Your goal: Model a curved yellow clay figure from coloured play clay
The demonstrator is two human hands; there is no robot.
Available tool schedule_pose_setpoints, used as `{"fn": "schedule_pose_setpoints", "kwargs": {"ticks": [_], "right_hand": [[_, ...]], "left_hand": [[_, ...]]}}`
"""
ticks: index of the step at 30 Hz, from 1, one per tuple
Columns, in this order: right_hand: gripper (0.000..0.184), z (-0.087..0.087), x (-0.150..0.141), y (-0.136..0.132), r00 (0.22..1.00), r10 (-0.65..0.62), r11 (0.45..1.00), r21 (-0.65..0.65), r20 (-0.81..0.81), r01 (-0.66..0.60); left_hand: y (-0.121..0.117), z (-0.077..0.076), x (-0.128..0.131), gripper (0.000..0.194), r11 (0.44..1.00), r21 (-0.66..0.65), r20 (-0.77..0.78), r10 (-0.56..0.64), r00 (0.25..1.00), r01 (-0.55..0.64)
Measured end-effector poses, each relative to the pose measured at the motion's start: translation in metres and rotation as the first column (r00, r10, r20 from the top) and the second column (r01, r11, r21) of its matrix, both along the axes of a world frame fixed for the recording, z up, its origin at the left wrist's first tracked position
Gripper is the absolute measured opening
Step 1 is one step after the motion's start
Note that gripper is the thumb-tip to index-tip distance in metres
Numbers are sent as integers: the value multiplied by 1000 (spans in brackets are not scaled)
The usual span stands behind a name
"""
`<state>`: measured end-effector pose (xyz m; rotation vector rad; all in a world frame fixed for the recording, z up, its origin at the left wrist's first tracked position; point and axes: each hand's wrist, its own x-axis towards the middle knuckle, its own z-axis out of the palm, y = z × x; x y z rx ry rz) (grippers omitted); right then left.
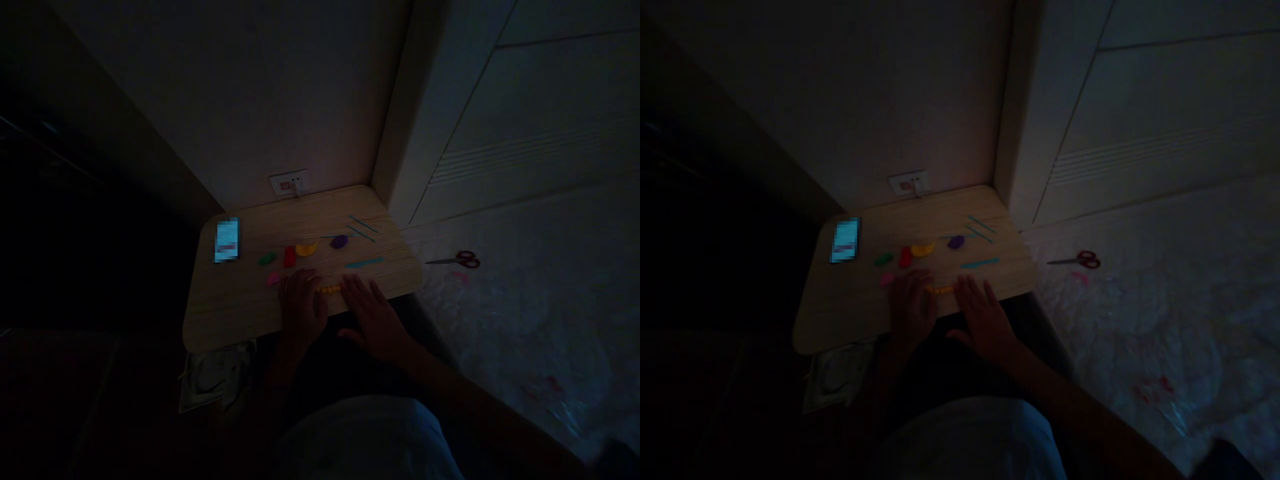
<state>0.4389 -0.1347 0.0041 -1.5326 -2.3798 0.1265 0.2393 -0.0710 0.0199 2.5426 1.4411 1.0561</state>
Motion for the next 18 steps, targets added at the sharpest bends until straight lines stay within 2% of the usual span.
{"fn": "schedule_pose_setpoints", "kwargs": {"ticks": [7, 11, 15, 18], "right_hand": [[99, -5, -7, 5, 999, -27, 1000, 4, -20, 27], [95, -3, -7, 10, 999, -21, 1000, 5, -49, 22], [76, 6, 6, 14, 993, 8, 999, 42, -115, -3], [53, 14, 18, 24, 976, -45, 991, 117, -211, 71]], "left_hand": [[4, 3, -17, 28, 995, 84, 99, 51, 994, -59], [2, 7, -18, 25, 993, 108, 132, 39, 991, -53], [0, 9, -3, 22, 1000, -25, 79, 11, 997, -9], [3, 7, 13, 25, 991, -122, 25, -47, 999, 49]]}}
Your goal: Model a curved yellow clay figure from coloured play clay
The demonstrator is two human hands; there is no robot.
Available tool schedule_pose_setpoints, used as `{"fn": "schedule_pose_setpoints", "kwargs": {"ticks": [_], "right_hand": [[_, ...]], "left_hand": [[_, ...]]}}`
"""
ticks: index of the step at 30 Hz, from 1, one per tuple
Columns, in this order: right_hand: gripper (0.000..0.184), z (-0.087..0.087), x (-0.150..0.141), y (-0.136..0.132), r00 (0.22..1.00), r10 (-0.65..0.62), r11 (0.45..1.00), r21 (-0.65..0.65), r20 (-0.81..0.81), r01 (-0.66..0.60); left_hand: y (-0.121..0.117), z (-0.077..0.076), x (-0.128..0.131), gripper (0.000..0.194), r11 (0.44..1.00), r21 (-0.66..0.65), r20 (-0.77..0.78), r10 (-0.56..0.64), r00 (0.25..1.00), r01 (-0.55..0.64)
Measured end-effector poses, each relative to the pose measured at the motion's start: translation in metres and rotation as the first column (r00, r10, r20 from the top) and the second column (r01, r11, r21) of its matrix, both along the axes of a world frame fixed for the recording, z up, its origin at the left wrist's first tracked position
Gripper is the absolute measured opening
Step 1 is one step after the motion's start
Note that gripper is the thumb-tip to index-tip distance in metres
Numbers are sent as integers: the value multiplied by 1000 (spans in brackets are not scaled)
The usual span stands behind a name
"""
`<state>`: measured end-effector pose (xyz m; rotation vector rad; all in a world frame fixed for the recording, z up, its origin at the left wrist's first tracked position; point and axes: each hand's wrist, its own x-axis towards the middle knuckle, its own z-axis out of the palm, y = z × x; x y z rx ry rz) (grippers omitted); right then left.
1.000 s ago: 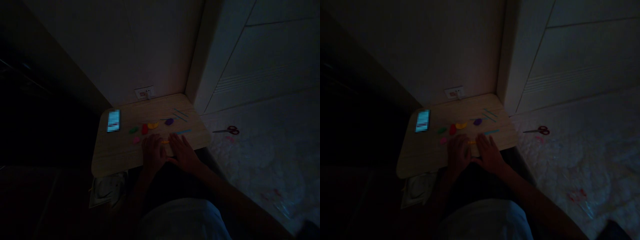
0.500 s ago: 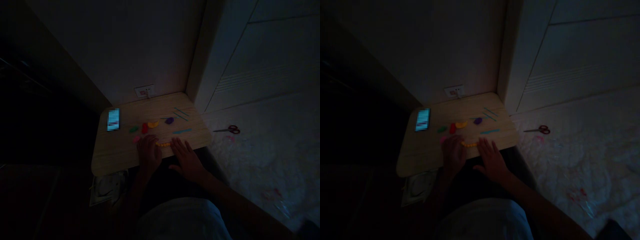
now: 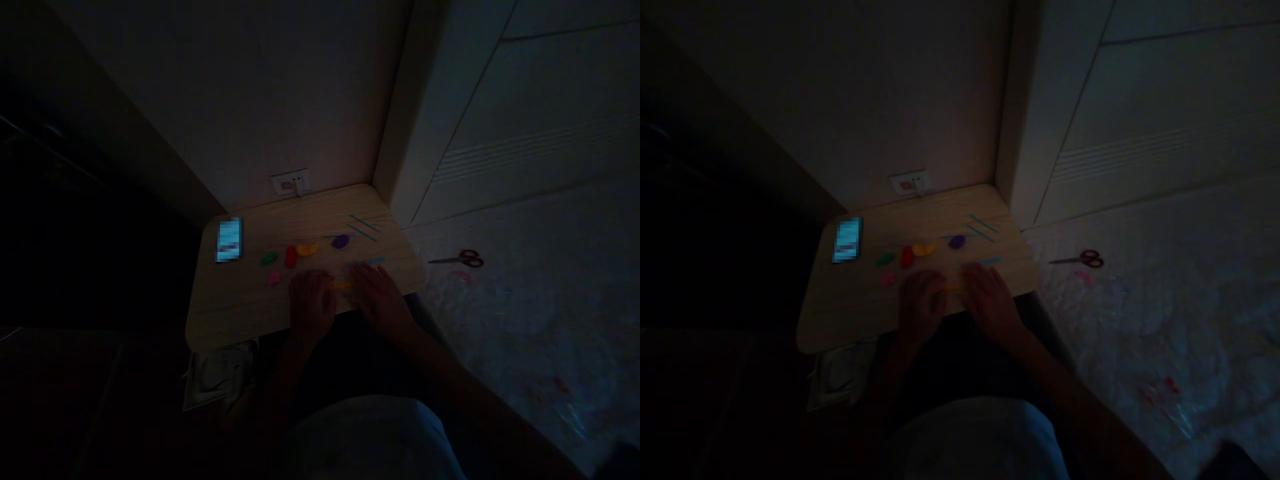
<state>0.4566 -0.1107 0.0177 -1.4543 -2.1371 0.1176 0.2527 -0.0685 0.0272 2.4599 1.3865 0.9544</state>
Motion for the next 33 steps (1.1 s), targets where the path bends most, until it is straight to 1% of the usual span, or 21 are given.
{"fn": "schedule_pose_setpoints", "kwargs": {"ticks": [2, 4, 7, 10, 13, 18, 22, 26, 33], "right_hand": [[40, 4, 5, 10, 998, -38, 999, 25, -44, 40], [29, 5, 7, 21, 998, -40, 999, 11, -57, 41], [22, 2, 5, 33, 999, -7, 999, -41, -46, 5], [21, -3, 1, 38, 1000, -8, 998, -70, -14, 7], [18, -5, 0, 37, 1000, -14, 998, -65, 21, 16], [18, -1, -2, 33, 1000, -20, 998, -64, 13, 21], [18, 3, -3, 33, 1000, -1, 998, -63, 29, 3], [20, 5, -1, 32, 998, 49, 998, -26, 37, -49], [23, 4, -2, 30, 987, 74, 994, 66, 141, -84]], "left_hand": [[3, -1, 9, 25, 999, -37, -42, -28, 999, 26], [6, -2, 16, 22, 997, -67, -75, -50, 996, 45], [10, -3, 21, 16, 995, -85, -96, -67, 993, 59], [12, -5, 22, 13, 996, -69, -88, -59, 994, 53], [12, -8, 21, 12, 997, -51, -72, -62, 996, 58], [11, -8, 19, 20, 996, -52, -66, -81, 995, 78], [11, -6, 19, 17, 997, -55, -42, -64, 997, 62], [10, -8, 18, 17, 998, -39, -33, -42, 999, 41], [8, -7, 17, 13, 998, -51, -4, -37, 999, 37]]}}
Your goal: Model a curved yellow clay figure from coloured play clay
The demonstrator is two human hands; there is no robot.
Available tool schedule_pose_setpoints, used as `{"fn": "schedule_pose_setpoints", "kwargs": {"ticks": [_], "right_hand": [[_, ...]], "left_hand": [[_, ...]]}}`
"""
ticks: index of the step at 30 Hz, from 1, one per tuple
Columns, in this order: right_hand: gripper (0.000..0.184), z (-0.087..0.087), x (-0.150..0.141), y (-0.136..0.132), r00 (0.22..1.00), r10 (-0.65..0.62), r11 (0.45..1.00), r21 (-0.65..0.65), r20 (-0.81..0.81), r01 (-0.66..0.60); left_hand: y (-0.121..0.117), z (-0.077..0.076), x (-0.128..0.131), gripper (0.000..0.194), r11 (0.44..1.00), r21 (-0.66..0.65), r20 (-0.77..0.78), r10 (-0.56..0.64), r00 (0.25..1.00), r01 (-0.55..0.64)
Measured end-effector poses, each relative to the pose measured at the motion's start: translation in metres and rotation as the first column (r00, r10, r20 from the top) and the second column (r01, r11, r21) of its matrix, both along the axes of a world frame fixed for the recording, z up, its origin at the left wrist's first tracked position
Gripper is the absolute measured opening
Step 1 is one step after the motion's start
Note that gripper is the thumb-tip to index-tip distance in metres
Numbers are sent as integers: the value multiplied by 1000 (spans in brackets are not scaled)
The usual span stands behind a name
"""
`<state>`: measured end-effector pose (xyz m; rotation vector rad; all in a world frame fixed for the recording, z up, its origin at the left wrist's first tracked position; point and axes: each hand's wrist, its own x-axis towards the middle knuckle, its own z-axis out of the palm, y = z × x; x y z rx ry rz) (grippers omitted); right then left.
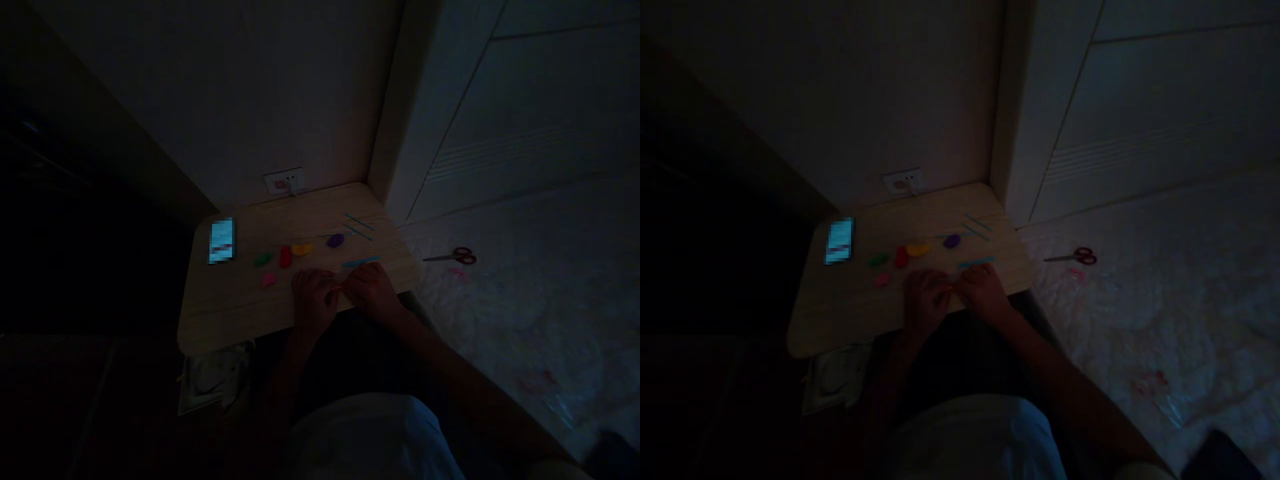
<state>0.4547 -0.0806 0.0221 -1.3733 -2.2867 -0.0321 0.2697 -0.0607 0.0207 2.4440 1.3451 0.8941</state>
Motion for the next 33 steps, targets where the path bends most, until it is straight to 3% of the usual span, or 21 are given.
{"fn": "schedule_pose_setpoints", "kwargs": {"ticks": [3, 5, 7, 9, 12, 14, 18, 27, 33], "right_hand": [[21, -1, 9, 5, 1000, -9, 1000, 5, -11, 9], [21, -1, 21, 12, 984, -141, 989, 39, -105, 145], [20, 1, 34, 17, 897, -351, 919, 82, -269, 385], [19, 3, 40, 19, 845, -410, 883, 84, -343, 462], [18, 4, 34, 14, 922, -278, 956, 13, -271, 292], [19, 2, 25, 9, 953, -226, 974, -45, -204, 222], [21, -4, 15, 5, 960, -246, 968, -80, -135, 237], [26, -13, 16, 6, 926, -218, 972, -153, -308, 177], [21, -14, 10, 10, 948, -207, 973, -155, -240, 173]], "left_hand": [[0, 1, 0, 11, 1000, 12, 4, -8, 1000, 8], [0, 1, 0, 9, 1000, 17, 7, 0, 1000, 0], [0, 0, -1, 9, 1000, 21, 11, 9, 1000, -9], [1, 0, -1, 8, 1000, 21, 13, 12, 1000, -13], [3, -1, -1, 6, 1000, 17, 16, 17, 1000, -17], [4, -1, 0, 3, 999, 24, 18, 25, 1000, -25], [4, -2, 0, 6, 999, 33, 3, 33, 999, -33], [2, -2, 0, 21, 997, 63, -7, 48, 999, -47], [2, -3, -2, 22, 997, 75, -5, -8, 1000, 8]]}}
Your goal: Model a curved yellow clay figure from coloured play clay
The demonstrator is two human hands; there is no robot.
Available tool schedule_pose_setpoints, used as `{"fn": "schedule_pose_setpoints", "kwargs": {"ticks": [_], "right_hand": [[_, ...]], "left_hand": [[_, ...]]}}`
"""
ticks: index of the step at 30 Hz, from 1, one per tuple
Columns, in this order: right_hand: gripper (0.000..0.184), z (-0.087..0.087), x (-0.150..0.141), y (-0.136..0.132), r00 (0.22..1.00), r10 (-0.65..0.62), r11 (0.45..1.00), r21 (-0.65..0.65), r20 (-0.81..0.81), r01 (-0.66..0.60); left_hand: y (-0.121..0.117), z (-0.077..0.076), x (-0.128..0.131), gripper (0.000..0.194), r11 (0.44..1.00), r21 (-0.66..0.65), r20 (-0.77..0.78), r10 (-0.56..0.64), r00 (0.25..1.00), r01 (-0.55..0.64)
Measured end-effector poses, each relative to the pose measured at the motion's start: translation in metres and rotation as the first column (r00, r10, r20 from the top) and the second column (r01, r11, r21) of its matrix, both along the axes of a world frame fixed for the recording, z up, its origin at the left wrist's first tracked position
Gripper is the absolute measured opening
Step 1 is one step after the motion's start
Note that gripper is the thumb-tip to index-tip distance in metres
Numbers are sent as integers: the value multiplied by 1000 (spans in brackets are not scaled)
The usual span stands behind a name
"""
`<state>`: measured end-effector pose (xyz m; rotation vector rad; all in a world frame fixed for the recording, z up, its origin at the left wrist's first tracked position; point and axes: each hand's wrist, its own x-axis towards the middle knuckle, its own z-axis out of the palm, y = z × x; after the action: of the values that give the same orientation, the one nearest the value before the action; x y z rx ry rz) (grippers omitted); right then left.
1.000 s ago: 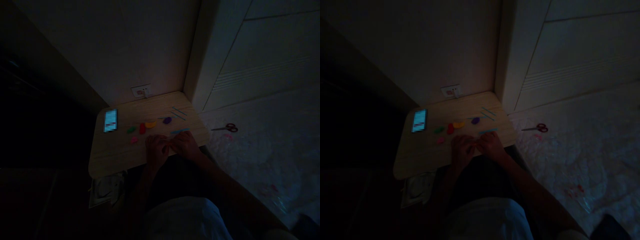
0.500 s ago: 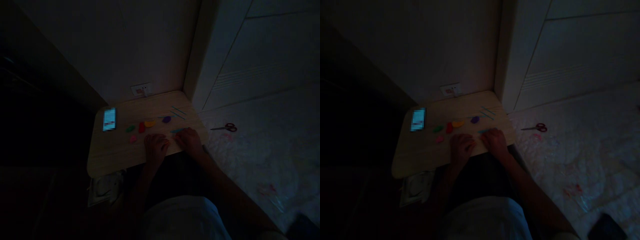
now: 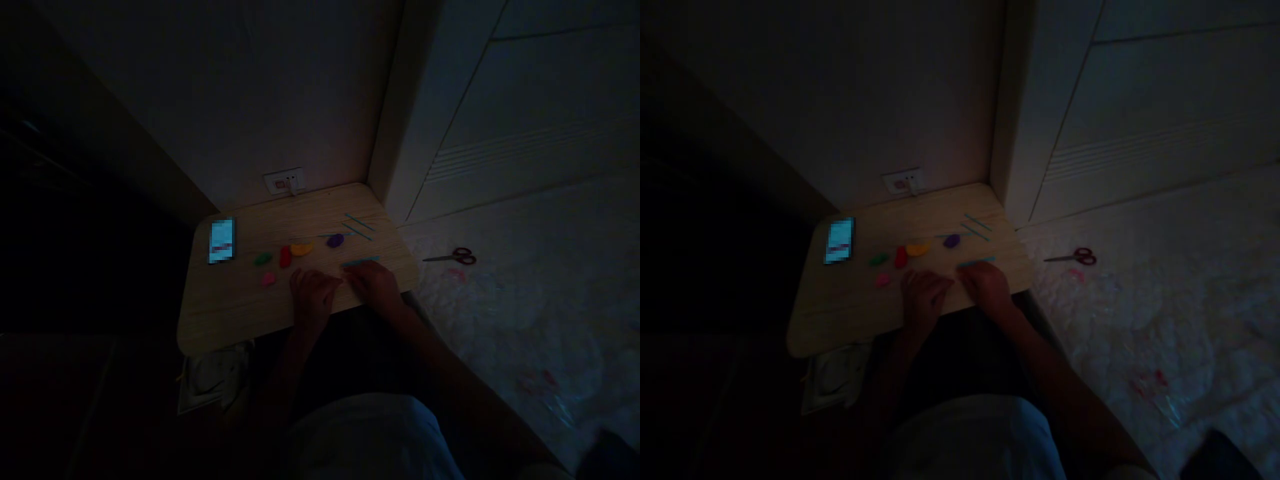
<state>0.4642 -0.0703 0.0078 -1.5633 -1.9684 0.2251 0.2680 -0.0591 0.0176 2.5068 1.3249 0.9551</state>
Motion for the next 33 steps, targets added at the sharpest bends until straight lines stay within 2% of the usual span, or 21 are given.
{"fn": "schedule_pose_setpoints", "kwargs": {"ticks": [6, 12, 19, 24, 29, 33], "right_hand": [[26, 4, -10, 4, 998, 40, 999, 33, 45, -41], [27, 8, -8, 2, 995, 80, 994, 65, 58, -84], [30, 5, -6, -1, 993, 117, 992, 46, 21, -118], [29, 3, -7, -3, 985, 167, 984, 71, -34, -165], [25, 7, -10, -5, 983, 130, 988, 98, -128, -118], [19, 12, -18, -6, 953, 111, 994, 30, -281, -107]], "left_hand": [[2, -5, 1, 13, 999, -47, 57, 20, 998, -17], [1, -7, 1, 6, 998, -62, 69, 31, 997, -26], [-1, -8, -2, 27, 1000, -10, 52, -7, 999, 7], [3, -15, -6, 21, 1000, -7, 87, -13, 996, 13], [3, -13, -7, 13, 1000, 10, 73, -24, 997, 24], [2, -12, -8, 10, 999, 48, 56, -17, 998, 14]]}}
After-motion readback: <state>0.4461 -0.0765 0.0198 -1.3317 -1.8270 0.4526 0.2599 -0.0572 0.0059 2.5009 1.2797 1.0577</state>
